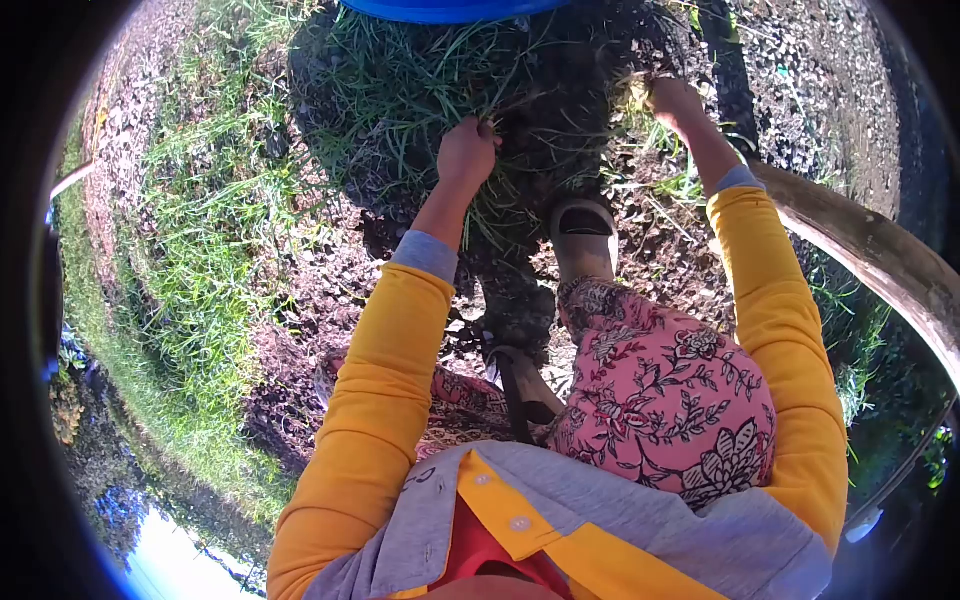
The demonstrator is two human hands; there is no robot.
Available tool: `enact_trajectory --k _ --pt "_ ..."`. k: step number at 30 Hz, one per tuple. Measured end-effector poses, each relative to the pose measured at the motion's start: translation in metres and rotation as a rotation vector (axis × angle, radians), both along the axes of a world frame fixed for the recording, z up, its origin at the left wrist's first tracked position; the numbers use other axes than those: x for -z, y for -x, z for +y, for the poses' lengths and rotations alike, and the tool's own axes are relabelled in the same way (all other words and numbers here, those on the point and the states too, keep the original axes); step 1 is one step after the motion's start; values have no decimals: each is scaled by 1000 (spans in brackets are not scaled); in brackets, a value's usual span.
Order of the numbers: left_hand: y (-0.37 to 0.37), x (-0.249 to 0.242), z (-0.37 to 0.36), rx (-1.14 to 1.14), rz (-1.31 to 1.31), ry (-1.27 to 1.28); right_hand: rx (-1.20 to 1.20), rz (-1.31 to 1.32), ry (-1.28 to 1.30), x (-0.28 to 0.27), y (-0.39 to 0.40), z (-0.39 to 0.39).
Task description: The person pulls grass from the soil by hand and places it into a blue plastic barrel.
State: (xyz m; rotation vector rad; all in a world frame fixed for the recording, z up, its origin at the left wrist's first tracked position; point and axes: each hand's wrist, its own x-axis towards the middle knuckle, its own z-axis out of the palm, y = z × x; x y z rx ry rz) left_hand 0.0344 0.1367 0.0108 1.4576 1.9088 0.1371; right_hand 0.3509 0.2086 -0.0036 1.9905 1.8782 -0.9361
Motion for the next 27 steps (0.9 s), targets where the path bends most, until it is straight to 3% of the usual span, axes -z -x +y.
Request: enact_trajectory --k 1,3,5,6,7,9,15,16,18,19,21,22,27 --pt "2 3 -3 17 24 -2 -148 -166 -71 13 -1 -5" --pt "5 -2 -10 8 11 -14 60 -15 23 -15 34 -14" --pt "6 -10 -5 9 50 -52 238 109 -103 -23 75 -27" --pt "6 -15 -7 21 95 -63 215 124 -144 -26 95 -38" --pt "6 -18 -9 32 141 -75 192 141 -184 -27 110 -47" --pt "6 -16 -13 32 144 -91 -73 99 -327 -9 129 -66" --pt "10 -12 -20 0 -19 -86 -344 3 -289 6 141 -76" --pt "12 -6 -23 0 -60 -101 -263 39 -216 10 139 -74" --pt "13 -9 -23 -216 -352 27 -107 105 -69 -8 137 -65" --pt "13 -11 -24 -324 -501 92 23 214 -20 -8 135 -60" --pt "9 -21 -23 -388 -555 126 285 428 84 -3 121 -49" --pt "7 -27 -22 -421 -583 142 518 674 123 -3 114 -48" --pt "-9 -39 -18 -406 -624 141 900 896 -185 -54 90 -26"
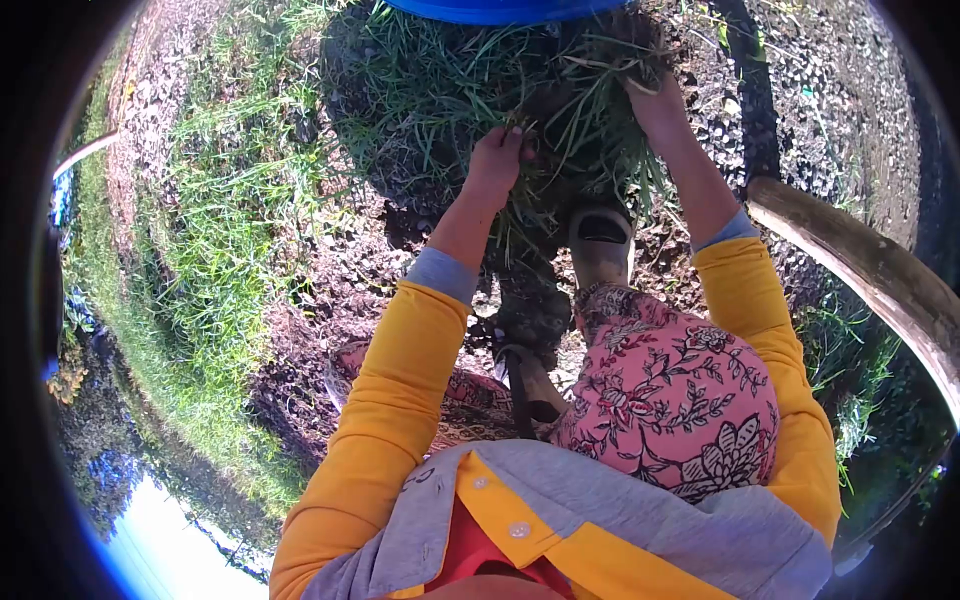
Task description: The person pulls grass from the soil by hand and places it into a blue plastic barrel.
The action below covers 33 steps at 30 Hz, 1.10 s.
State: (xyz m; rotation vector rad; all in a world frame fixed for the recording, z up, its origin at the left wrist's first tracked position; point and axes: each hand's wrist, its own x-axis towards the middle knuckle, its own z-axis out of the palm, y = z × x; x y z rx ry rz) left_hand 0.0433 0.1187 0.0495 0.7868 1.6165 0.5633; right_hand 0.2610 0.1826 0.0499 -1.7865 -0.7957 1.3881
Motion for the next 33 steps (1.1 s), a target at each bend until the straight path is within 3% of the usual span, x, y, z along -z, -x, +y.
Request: enact_trajectory --k 1,3,4,7,10,11,14,17,20,21,24,26,28,30,31,33 --pt "-3 1 0 -4 -13 3 92 -46 21 -25 2 3" --pt "-10 -2 3 -11 -26 17 -14 -41 -175 -36 4 6" --pt "-15 -4 5 -13 -34 21 33 42 -137 -42 6 5" --pt "-32 84 3 46 131 -394 -781 -849 -45 -11 20 -3" --pt "-36 44 9 165 203 -249 -918 -839 113 42 -4 -14" --pt "-35 36 10 190 266 -271 -853 -830 81 67 -19 -12" --pt "-33 26 9 245 392 -322 -690 -855 107 37 -29 12" --pt "-34 22 10 247 413 -318 -178 -575 -227 -25 -10 11" --pt "-37 18 14 261 434 -371 -323 -640 -224 -29 13 -8" --pt "-40 18 15 252 434 -430 -817 -905 -127 7 3 -3" --pt "-45 17 13 268 452 -466 -1157 -1020 49 47 -13 -12" --pt "-43 19 7 324 501 -426 -931 -987 54 49 -22 -3" --pt "-41 25 10 389 584 -399 -662 -1005 -2 14 -22 13" --pt "-38 33 7 416 633 -476 -327 -776 -148 -19 -21 23" --pt "-36 37 5 427 658 -511 -226 -677 -363 -20 -24 26" --pt "-36 37 1 520 741 -467 -155 -643 -435 -27 -12 24"
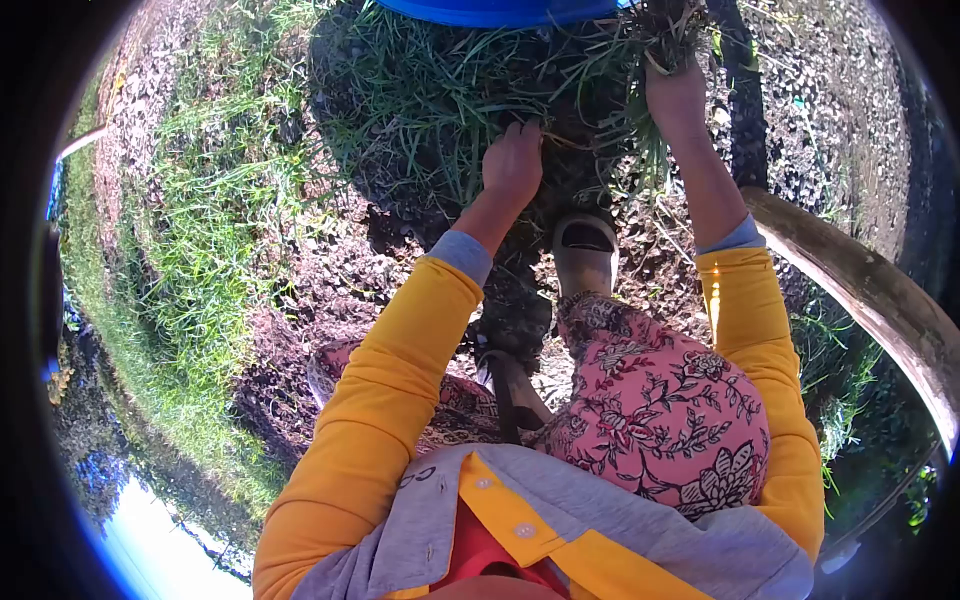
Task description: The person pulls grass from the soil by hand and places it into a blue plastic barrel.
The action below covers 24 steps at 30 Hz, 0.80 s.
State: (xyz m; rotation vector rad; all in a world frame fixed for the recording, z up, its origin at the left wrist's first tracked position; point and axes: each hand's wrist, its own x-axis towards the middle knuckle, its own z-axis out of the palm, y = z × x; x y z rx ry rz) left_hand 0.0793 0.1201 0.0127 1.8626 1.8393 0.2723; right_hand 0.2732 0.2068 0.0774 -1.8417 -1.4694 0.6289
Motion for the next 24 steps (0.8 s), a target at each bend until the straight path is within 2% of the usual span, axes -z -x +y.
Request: enact_trajectory --k 1,2,4,7,9,13,14,17,18,19,21,22,24 --pt "-1 0 -1 29 54 19 20 25 -44 -3 4 0" --pt "-2 1 -3 26 65 20 -57 -66 -67 14 7 -7" --pt "-6 3 -7 18 85 21 -456 -667 116 70 11 -27" --pt "-6 -1 -5 0 118 208 -701 -630 747 85 7 -33" --pt "-2 8 -13 -14 110 165 -637 -360 708 47 -1 -14" --pt "7 16 -12 -97 -55 61 -250 301 282 -18 -2 4" --pt "8 16 -12 -98 -60 64 -142 310 275 -15 0 12" --pt "9 19 -10 -111 -65 83 -213 39 211 -4 20 -10" --pt "9 24 -12 -123 -62 101 -388 -270 243 37 20 -19" --pt "7 26 -13 -133 -59 120 -481 -393 289 61 17 -33" --pt "6 21 -8 -54 19 149 -657 -640 377 72 18 -46" --pt "6 19 -11 -9 59 172 -615 -616 410 75 10 -42" --pt "6 19 -21 24 88 64 -488 -537 457 41 16 -23"
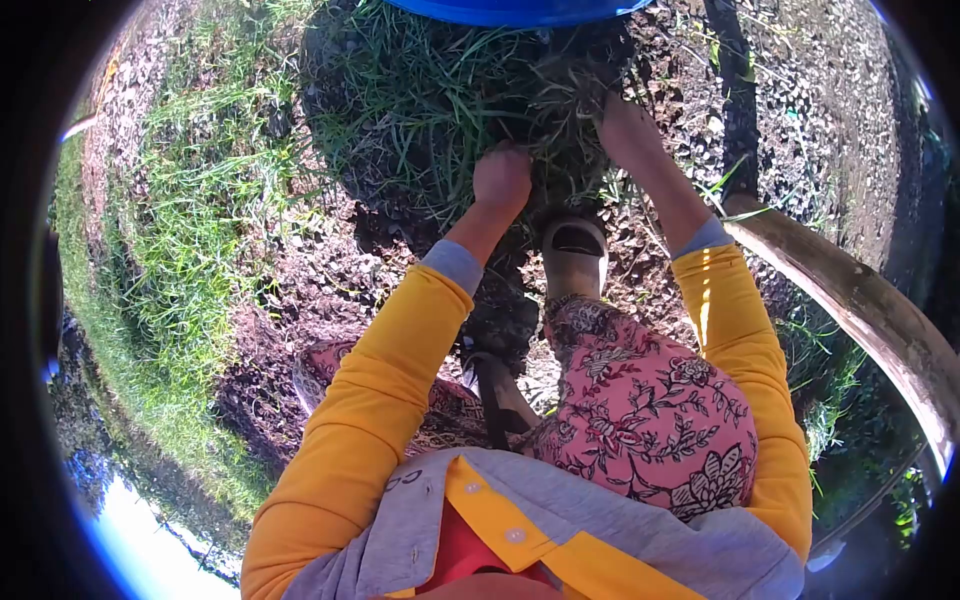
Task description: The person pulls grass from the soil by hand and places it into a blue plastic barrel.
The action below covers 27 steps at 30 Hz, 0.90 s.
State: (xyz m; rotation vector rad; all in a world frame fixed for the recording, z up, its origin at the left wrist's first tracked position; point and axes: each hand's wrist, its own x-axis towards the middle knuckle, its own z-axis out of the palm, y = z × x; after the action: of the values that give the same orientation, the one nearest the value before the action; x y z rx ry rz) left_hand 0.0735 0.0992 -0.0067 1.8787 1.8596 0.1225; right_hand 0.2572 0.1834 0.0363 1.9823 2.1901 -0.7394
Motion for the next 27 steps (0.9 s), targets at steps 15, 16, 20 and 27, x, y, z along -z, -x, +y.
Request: enact_trajectory --k 15,16,20,27 --pt "2 0 1 44 -48 -23 46 152 -256 -39 7 -9" --pt "2 5 0 19 -81 -42 42 216 -345 -21 3 -15" --pt "-1 -6 4 -57 -119 0 -163 -30 10 20 -12 -39" --pt "-4 -7 1 -297 -396 147 -58 -45 18 12 -1 -55"
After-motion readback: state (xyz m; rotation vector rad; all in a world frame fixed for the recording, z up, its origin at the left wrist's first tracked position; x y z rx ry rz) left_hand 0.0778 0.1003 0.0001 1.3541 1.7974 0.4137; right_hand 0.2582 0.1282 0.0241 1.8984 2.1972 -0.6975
